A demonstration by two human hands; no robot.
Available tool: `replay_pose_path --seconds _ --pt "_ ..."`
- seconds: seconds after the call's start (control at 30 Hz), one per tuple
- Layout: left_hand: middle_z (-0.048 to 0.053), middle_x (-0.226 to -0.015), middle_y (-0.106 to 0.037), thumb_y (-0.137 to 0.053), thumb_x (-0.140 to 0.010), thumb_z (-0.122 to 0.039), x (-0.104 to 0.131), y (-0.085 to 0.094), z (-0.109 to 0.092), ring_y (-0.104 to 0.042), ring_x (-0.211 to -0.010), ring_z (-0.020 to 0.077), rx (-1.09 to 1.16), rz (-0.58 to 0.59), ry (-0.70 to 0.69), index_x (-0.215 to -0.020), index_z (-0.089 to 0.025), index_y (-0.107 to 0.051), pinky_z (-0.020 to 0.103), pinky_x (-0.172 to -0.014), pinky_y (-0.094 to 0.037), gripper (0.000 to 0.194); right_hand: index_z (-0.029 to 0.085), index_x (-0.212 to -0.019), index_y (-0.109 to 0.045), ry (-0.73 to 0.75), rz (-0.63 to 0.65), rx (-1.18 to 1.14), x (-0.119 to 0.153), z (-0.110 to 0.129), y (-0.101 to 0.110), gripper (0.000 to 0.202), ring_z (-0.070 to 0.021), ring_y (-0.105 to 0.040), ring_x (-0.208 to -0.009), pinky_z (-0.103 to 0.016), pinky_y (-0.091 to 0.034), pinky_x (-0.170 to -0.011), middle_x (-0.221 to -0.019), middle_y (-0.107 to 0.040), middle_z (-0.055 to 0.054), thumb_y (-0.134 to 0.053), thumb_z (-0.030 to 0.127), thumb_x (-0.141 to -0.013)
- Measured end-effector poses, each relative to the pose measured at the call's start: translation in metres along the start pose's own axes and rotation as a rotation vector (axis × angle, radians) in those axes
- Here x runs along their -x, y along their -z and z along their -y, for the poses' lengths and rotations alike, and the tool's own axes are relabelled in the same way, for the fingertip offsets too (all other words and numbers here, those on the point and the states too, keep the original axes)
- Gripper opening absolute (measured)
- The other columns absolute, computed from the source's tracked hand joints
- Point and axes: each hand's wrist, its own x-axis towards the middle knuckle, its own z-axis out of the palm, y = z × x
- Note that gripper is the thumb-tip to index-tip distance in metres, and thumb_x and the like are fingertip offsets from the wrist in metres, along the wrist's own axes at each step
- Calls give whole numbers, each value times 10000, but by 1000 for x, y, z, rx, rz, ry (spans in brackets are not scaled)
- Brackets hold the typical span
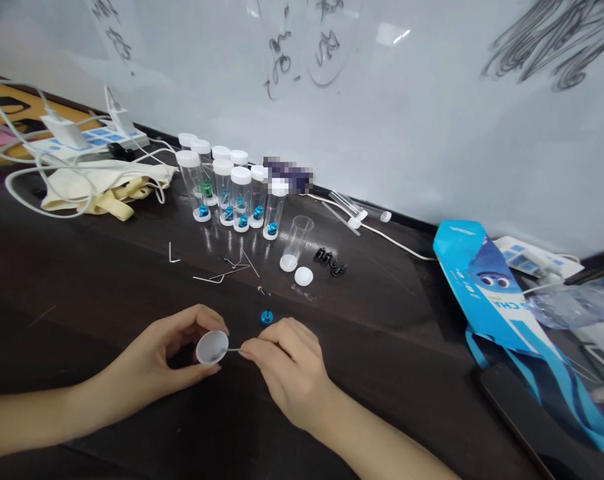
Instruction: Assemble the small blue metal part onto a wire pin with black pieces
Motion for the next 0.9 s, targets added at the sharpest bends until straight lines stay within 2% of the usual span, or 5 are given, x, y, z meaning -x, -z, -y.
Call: replay_pose_path --seconds 0.33,0.67,0.9 --pt "6 -891 -657 -688 -755 -163 -1 0 0 -623 -775 167 12 0 -5 -948 -223 -615 289 -676 -528 215 184 -957 -697 27 -15 23 -2 2 0 206 -163 -571 -664 -302 -469 -565 -773 -633 -52 -597 24 -876" --pt "-6 -918 -588 -653 -770 -82 -1 0 -2 -561 -805 158 -34 87 -21 -910 -230 -565 285 -699 -473 222 176 -1009 -669 134 83 109 4 -1 -3 186 -150 -553 -646 -298 -449 -573 -739 -632 -36 -549 66 -918" --pt "-9 -942 -572 -625 -775 -49 0 -1 -1 -552 -824 154 -52 84 -38 -917 -235 -551 282 -710 -458 245 160 -1016 -661 202 149 186 5 -1 -2 173 -166 -536 -662 -312 -422 -582 -726 -632 -48 -522 91 -940"
